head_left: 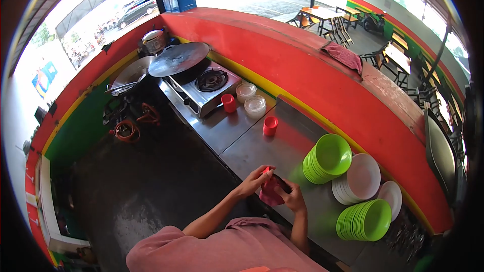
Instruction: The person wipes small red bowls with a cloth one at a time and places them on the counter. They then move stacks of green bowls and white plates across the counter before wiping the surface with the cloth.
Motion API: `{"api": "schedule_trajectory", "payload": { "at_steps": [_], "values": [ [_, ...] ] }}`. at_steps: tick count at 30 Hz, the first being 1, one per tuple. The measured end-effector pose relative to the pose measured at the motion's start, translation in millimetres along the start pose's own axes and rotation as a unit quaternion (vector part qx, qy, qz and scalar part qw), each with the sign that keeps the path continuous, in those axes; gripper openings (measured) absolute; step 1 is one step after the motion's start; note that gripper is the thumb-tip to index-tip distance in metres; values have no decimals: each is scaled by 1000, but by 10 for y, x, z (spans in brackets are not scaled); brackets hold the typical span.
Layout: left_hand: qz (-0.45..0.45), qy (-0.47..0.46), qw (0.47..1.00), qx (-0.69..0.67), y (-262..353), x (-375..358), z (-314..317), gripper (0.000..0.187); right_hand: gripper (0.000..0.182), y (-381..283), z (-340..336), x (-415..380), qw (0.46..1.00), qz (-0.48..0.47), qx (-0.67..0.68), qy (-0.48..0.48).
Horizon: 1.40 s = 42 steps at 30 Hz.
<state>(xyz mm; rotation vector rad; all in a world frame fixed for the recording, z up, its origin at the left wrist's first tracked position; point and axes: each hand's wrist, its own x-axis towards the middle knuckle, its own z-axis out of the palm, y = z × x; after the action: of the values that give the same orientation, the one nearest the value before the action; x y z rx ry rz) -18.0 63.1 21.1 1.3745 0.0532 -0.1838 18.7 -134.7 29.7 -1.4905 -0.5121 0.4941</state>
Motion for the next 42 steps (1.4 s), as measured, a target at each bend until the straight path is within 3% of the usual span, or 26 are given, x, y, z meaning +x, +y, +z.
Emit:
{"api": "schedule_trajectory", "payload": {
  "at_steps": [7,13,19,22,31,34,42],
  "values": [
    [6,43,985,-169,46,144,76,40,30,134,-112,29,993,-31,66,92],
    [-39,69,995,-62,-5,154,61,47,28,166,-53,67,994,-31,75,78],
    [0,29,997,65,58,76,55,50,28,245,-84,92,987,-18,105,116],
    [71,5,993,91,16,67,19,44,28,313,-88,119,981,-8,122,151],
    [19,-34,998,58,91,11,-5,41,26,451,-49,186,963,30,181,199],
    [-12,-12,999,42,154,-11,1,39,26,473,-46,220,958,41,192,209],
    [-57,93,976,-191,-72,206,-296,32,27,497,-32,374,945,64,202,250]
  ]
}}
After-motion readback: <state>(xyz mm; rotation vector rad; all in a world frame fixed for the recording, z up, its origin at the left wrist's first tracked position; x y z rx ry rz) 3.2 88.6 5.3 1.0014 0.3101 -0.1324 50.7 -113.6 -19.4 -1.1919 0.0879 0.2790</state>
